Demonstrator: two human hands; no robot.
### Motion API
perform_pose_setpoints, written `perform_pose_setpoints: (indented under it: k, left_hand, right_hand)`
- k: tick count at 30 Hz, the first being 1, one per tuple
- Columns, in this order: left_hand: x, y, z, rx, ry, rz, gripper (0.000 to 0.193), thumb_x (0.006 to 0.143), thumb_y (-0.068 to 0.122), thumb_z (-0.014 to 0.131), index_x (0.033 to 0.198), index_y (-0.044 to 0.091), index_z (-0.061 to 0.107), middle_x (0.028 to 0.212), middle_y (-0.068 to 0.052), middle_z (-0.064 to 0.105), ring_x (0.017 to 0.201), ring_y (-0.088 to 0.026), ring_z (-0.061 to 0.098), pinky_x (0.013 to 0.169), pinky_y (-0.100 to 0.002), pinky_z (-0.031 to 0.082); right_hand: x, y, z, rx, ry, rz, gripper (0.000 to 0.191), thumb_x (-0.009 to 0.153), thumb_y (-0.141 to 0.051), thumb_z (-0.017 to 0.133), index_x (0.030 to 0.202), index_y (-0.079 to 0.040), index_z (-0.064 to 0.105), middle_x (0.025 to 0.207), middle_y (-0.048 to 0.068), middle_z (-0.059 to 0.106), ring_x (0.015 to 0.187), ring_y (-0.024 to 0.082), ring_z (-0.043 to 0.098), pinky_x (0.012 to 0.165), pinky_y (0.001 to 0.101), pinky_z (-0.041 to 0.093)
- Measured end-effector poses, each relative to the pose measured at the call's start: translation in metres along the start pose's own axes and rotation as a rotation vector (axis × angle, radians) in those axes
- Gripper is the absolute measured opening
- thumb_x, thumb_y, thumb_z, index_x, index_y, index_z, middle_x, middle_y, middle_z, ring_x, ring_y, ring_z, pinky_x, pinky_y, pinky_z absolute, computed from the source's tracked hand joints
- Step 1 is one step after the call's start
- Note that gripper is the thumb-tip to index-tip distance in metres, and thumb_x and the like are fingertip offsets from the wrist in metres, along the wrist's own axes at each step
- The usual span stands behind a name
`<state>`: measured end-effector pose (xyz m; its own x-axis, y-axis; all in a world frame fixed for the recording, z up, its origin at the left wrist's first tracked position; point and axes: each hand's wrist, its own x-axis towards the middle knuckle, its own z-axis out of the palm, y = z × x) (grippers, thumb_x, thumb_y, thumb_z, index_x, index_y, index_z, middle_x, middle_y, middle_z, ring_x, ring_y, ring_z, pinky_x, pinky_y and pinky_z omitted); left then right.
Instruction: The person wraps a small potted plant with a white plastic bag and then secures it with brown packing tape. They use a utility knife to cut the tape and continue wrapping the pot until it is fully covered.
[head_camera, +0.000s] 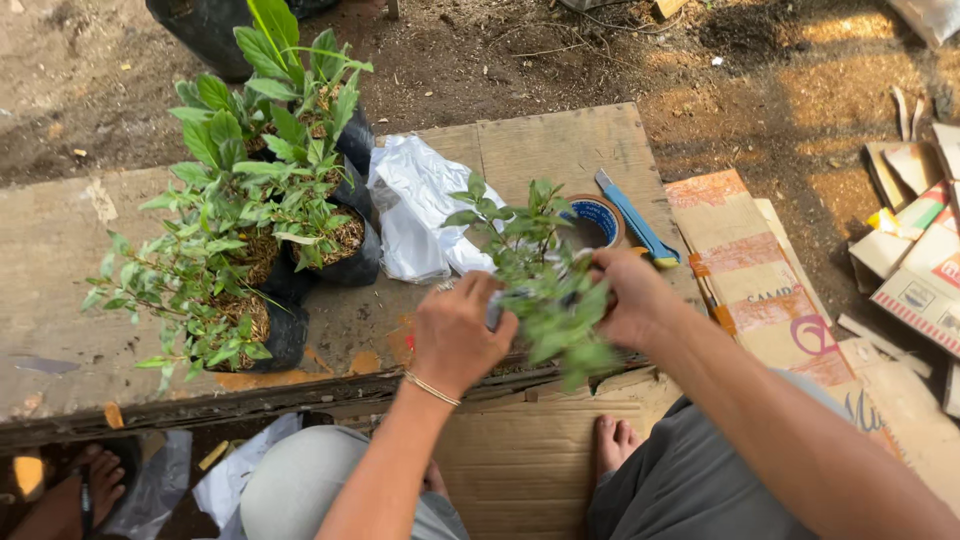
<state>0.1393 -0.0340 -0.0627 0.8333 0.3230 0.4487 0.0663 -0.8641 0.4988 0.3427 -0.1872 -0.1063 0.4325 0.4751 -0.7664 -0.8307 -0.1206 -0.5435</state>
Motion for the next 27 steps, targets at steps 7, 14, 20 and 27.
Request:
perform_pose_setpoints:
  k: [7, 14, 20, 27]
  left_hand:
    - [-0.022, 0.053, 0.003, -0.601, 0.032, -0.508, 0.023, 0.091, 0.015, 0.065, 0.111, 0.002, 0.065, 0.105, -0.013, 0.074, 0.085, -0.022, 0.082, 0.067, -0.033, 0.063]
    - [-0.044, 0.004, 0.031, -1.784, 0.007, -1.483, 0.021, 0.097, 0.003, 0.055, 0.116, -0.003, 0.063, 0.109, -0.010, 0.073, 0.085, -0.013, 0.078, 0.042, -0.014, 0.045]
    - [-0.057, 0.010, 0.075, -2.171, -0.235, -1.454, 0.024, 0.100, 0.010, 0.059, 0.121, 0.000, 0.064, 0.108, -0.012, 0.075, 0.066, -0.003, 0.067, 0.035, -0.014, 0.035]
    - [-0.050, 0.038, 0.112, -2.728, -0.041, -1.197, 0.028, 0.097, 0.021, 0.059, 0.120, 0.007, 0.064, 0.084, 0.000, 0.064, 0.051, -0.003, 0.046, 0.037, -0.019, 0.027]
  right_hand:
    - [0.019, -0.046, 0.013, -0.561, 0.044, -0.053, 0.029, 0.099, -0.035, 0.054, 0.083, -0.017, 0.069, 0.064, -0.002, 0.061, 0.048, 0.012, 0.048, 0.044, 0.0298, 0.036]
    - [0.003, -0.039, 0.020, -0.558, 0.053, -0.083, 0.025, 0.098, -0.033, 0.062, 0.087, -0.012, 0.070, 0.069, 0.000, 0.063, 0.053, 0.014, 0.053, 0.048, 0.0301, 0.043]
    - [0.007, -0.053, 0.031, -0.940, 0.028, -0.125, 0.045, 0.098, -0.046, 0.050, 0.099, -0.006, 0.070, 0.082, 0.005, 0.067, 0.060, 0.019, 0.064, 0.047, 0.0375, 0.049]
    - [0.028, -0.053, 0.033, -0.888, 0.056, 0.008, 0.041, 0.097, -0.044, 0.051, 0.110, -0.008, 0.064, 0.084, 0.007, 0.064, 0.062, 0.027, 0.062, 0.045, 0.0452, 0.051]
